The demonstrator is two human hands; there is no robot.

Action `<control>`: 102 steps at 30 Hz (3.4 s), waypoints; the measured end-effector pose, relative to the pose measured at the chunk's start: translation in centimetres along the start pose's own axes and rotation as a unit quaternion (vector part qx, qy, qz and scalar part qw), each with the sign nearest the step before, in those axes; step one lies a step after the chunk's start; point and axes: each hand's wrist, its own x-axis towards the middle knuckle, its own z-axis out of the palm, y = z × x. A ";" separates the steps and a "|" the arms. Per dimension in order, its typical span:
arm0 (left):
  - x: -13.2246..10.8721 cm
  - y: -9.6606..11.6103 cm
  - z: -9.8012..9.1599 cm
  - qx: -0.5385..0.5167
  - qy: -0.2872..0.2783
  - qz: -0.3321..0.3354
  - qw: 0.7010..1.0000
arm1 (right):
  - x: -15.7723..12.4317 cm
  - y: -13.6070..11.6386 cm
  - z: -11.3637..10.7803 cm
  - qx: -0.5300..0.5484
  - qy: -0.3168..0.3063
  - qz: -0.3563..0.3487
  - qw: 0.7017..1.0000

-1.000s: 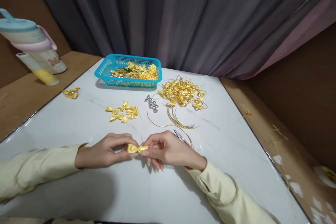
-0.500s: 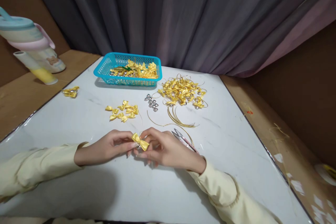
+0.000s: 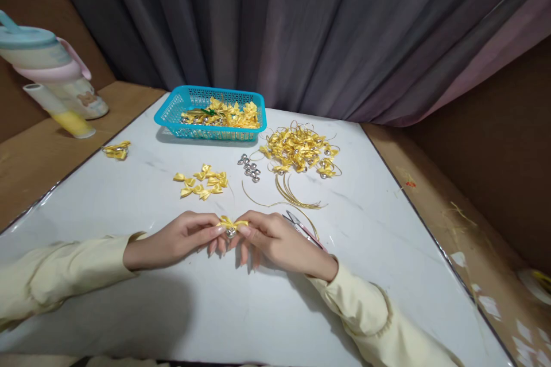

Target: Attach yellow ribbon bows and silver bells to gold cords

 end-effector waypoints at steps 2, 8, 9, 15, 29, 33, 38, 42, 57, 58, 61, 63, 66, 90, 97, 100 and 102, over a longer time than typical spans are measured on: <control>0.0 0.0 -0.1 -0.007 -0.004 0.003 1.000 | 0.1 0.0 0.1 0.061 0.000 0.016 0.998; 0.0 -0.1 -0.2 -0.033 0.003 0.003 0.999 | 0.4 -0.5 0.0 0.139 -0.013 0.053 0.989; 0.0 -0.2 -0.2 -0.033 0.008 0.000 0.999 | 0.5 -0.6 0.0 0.141 -0.013 0.053 0.988; 0.1 -0.4 -0.2 -0.008 0.043 -0.018 0.999 | 0.4 -0.5 -0.1 0.158 -0.022 0.048 0.986; -0.1 -0.1 -0.2 -0.020 0.024 0.018 0.999 | 0.6 -0.4 0.2 0.150 -0.039 0.055 0.986; -0.1 0.0 -0.4 -0.037 0.008 0.004 0.999 | 0.5 0.0 0.3 0.138 -0.033 0.056 0.988; -0.1 -0.1 -0.7 -0.064 0.000 -0.002 0.998 | 0.6 0.2 0.3 0.140 -0.033 0.059 0.988; -0.3 -0.3 -0.6 -0.084 -0.008 -0.002 0.996 | 0.6 0.0 0.3 0.134 -0.029 0.060 0.989; -0.5 -0.2 -0.6 -0.089 -0.023 -0.002 0.996 | 0.7 0.5 0.1 0.151 -0.033 0.037 0.987; -0.5 -0.2 -0.6 -0.088 -0.026 0.000 0.996 | 0.7 0.6 0.0 0.153 -0.034 0.036 0.987; -0.5 -0.2 -0.7 -0.089 -0.035 0.001 0.995 | 0.7 0.6 0.0 0.156 -0.036 0.035 0.986; -0.5 -0.2 -0.8 -0.100 -0.039 0.002 0.994 | 0.7 0.6 0.0 0.156 -0.031 0.036 0.987; -0.5 -0.3 -1.0 -0.130 -0.053 0.004 0.990 | 0.6 0.6 0.0 0.152 -0.025 0.034 0.988; -0.9 1.4 -0.1 -0.143 -0.050 -0.029 0.988 | -1.2 2.5 -0.5 -0.646 0.169 -0.473 0.575; -1.1 2.5 0.3 -0.181 -0.062 -0.056 0.980 | -1.8 3.2 -0.3 -0.649 0.133 -0.447 0.601; -1.2 2.9 0.4 -0.171 -0.070 -0.070 0.980 | -2.1 3.3 -0.3 -0.632 0.131 -0.436 0.628; -1.3 3.3 0.5 -0.169 -0.079 -0.071 0.980 | -2.2 3.4 -0.3 -0.613 0.130 -0.432 0.649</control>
